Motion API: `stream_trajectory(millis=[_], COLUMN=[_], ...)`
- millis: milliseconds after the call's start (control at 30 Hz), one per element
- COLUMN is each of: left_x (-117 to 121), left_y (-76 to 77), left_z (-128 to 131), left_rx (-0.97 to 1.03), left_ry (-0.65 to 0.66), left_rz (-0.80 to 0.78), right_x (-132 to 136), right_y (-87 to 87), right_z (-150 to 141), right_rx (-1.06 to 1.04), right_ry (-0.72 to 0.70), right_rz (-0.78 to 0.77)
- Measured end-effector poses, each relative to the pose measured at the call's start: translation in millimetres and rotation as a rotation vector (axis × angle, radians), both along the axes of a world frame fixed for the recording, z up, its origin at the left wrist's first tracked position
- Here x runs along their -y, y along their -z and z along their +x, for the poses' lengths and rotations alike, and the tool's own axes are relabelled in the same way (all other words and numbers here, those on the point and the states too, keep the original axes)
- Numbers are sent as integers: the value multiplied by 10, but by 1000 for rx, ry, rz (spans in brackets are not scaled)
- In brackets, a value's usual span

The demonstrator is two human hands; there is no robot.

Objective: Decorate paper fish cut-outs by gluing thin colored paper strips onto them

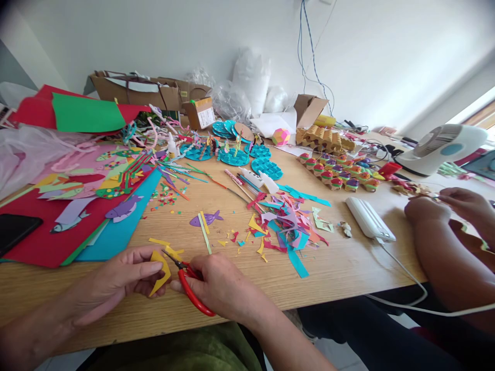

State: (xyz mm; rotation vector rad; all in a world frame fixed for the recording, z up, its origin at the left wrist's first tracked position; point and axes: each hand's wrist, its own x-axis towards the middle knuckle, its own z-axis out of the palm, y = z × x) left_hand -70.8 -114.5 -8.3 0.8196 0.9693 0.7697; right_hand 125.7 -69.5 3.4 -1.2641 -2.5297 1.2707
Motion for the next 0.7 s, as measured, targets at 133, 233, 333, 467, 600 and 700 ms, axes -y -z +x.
stream_trajectory(millis=[133,233,333,467,600,700], left_x=[-14,-31,-46,-69,-64,-11], left_y=[-14,-18,-35,-80,-101,-66], left_z=[-57,-72,-31,69,101,55], left_rx=[-66,-131,-228,-331,-345,-292], left_ry=[-85,-123,-144,-143,-132,-100], left_rz=[41,84,123,154,147,143], right_x=[-12,-14,-5,8,3,-13], right_y=[-36,-15,8,-11,-4,33], right_z=[8,-8,-63,-181,-262,-274], right_rx=[0,-85,-211,-290,-354,-373], right_ry=[-26,25,130,243,268,248], right_rz=[-69,-123,-165,-198,-261,-262])
